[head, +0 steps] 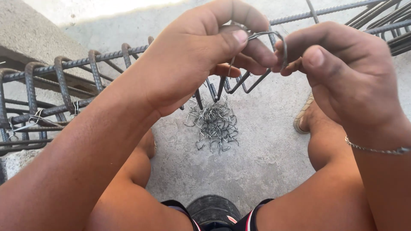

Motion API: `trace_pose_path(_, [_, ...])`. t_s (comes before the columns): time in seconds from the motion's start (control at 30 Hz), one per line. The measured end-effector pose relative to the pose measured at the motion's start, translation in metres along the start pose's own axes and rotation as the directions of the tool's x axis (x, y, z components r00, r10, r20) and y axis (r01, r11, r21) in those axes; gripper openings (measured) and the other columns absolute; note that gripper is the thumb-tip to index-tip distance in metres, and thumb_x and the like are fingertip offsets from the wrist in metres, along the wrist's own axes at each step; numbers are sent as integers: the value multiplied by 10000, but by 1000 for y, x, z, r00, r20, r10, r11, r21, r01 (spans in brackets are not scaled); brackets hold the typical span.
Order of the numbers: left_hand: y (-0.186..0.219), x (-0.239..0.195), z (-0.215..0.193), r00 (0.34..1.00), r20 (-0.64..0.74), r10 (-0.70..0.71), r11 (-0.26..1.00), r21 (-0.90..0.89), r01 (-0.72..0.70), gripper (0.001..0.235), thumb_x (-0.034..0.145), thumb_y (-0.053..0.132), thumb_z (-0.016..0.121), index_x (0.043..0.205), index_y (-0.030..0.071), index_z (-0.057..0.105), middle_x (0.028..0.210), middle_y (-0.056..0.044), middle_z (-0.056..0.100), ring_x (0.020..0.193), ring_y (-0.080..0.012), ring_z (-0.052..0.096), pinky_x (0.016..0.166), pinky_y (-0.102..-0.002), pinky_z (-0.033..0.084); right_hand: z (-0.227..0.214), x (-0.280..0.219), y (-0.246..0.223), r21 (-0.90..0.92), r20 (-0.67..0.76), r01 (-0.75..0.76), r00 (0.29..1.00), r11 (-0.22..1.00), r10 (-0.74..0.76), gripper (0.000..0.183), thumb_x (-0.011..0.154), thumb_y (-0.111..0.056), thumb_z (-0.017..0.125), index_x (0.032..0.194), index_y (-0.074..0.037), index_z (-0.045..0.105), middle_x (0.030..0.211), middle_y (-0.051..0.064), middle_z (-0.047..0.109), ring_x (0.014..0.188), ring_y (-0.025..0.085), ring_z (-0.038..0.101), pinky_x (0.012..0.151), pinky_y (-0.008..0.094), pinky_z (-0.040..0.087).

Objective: Tying rebar intersections with wire ties using a manual twisting tool

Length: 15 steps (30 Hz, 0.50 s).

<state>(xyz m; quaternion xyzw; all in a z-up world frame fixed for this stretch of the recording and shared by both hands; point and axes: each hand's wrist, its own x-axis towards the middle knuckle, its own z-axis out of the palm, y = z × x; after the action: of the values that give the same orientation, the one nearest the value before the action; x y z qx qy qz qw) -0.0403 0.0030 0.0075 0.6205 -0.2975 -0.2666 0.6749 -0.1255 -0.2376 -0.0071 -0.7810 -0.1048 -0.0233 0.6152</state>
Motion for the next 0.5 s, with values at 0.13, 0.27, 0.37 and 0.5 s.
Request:
trace_pose_path(0.13, [4, 0, 12, 993, 32, 112, 994, 15, -113, 286, 1021, 89, 419, 1267, -5, 532, 1053, -134, 774, 984, -201, 799, 874, -277, 618, 6, -14, -13, 12, -23, -3, 1000, 1000, 3, 344, 1013, -109, 533, 1270, 121, 527, 1153, 211, 640, 997, 242, 647, 985, 322, 596])
trace_pose_path(0.27, [7, 0, 18, 996, 51, 68, 995, -77, -64, 348, 999, 128, 455, 1302, -13, 550, 1009, -144, 784, 963, -204, 788, 902, -306, 655, 6, -22, -18, -203, -68, 47, 996, 978, -62, 180, 1092, 21, 541, 1225, 141, 522, 1103, 216, 634, 909, 235, 639, 885, 308, 597])
trace_pose_path(0.37, [7, 1, 18, 992, 124, 35, 983, -184, -12, 394, 1030, 242, 464, 1319, -7, 566, 983, -177, 771, 840, -219, 770, 764, -261, 591, 0, -27, -16, -334, -90, 63, 991, 940, -98, 159, 1147, 54, 542, 1250, 175, 536, 1029, 216, 621, 908, 225, 636, 816, 272, 536])
trace_pose_path(0.5, [13, 4, 18, 972, 232, 38, 991, -131, -7, 527, 949, 361, 514, 1260, -51, 617, 880, -153, 731, 747, -172, 707, 674, -264, 623, -3, -27, -19, -346, -57, 104, 990, 932, -132, 174, 1080, 24, 561, 1185, 162, 547, 987, 202, 631, 810, 190, 603, 753, 256, 530])
